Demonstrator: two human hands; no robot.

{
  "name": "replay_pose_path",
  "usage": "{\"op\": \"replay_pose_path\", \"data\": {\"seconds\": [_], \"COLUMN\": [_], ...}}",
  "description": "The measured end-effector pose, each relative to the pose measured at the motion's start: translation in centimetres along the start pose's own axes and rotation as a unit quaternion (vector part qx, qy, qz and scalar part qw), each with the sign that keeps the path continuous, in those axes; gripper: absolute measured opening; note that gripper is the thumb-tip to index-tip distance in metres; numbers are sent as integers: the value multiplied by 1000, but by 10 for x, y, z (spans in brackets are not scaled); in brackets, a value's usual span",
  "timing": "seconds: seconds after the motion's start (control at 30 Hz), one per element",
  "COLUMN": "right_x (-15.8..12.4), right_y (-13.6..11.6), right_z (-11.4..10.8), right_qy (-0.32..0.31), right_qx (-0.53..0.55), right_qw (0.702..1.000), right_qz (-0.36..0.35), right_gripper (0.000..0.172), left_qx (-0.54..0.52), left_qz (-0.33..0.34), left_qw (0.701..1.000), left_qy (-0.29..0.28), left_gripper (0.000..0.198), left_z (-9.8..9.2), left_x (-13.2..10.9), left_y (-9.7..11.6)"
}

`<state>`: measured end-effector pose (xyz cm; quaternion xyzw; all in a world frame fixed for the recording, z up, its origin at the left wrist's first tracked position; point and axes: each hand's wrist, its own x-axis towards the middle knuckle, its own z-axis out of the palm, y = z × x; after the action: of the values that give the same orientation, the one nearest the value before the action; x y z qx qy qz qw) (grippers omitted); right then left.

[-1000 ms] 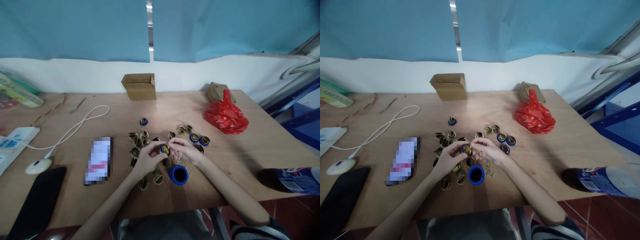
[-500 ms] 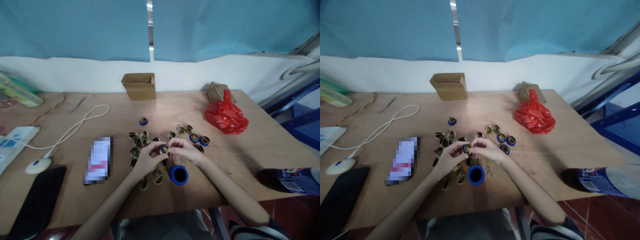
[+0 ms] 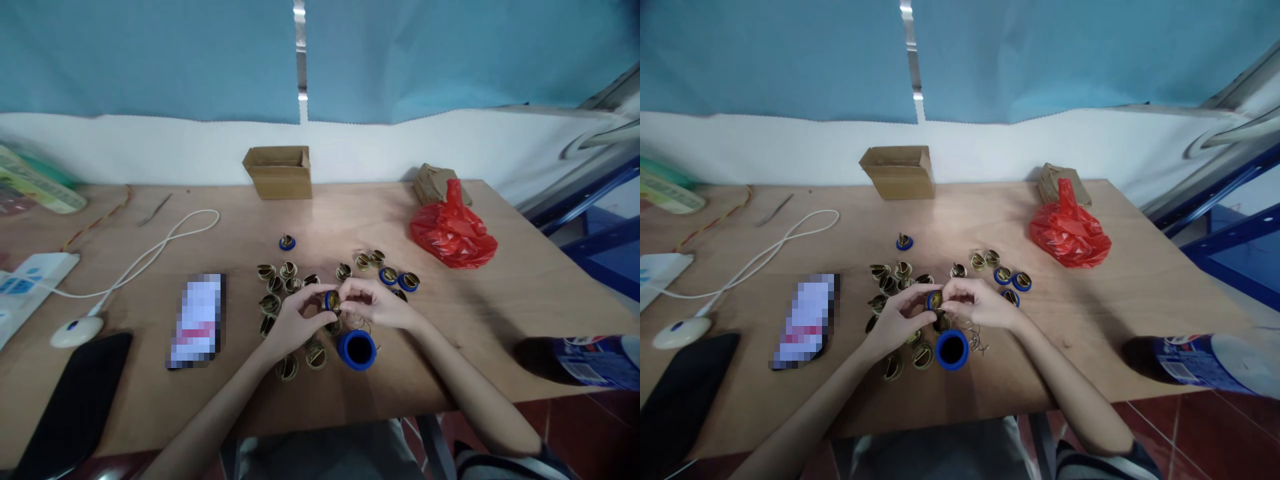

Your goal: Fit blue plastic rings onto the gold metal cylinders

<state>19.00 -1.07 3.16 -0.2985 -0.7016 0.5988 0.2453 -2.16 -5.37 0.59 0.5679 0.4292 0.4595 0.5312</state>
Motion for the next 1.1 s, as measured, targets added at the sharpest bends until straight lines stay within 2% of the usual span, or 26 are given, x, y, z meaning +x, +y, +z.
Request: {"op": "replay_pose_path", "data": {"seconds": [0.2,0.33,0.5,0.7,0.8,0.97,1.1], "right_x": [-3,-4,-6,-7,-6,-5,-5], "right_y": [-6,-3,0,2,5,8,6], "right_z": [3,9,15,18,20,21,21], "right_qy": [34,61,76,76,77,84,73], "right_qx": [-218,-325,-416,-497,-512,-497,-513], "right_qw": [970,932,888,840,830,841,832], "right_qz": [-103,-147,-183,-205,-210,-196,-198], "right_gripper": [17,15,24,25,25,25,28], "left_qx": [-60,-46,-21,-41,-54,-58,-59], "left_qz": [17,52,73,71,70,60,68], "left_qw": [998,997,997,996,996,996,995], "left_qy": [-18,-31,-19,-21,-29,-35,-38], "left_gripper": [41,28,20,17,16,15,13], "left_z": [-1,-2,-4,-4,-5,-7,-7], "left_x": [1,2,4,4,3,4,4], "left_y": [-3,3,8,8,10,13,12]}}
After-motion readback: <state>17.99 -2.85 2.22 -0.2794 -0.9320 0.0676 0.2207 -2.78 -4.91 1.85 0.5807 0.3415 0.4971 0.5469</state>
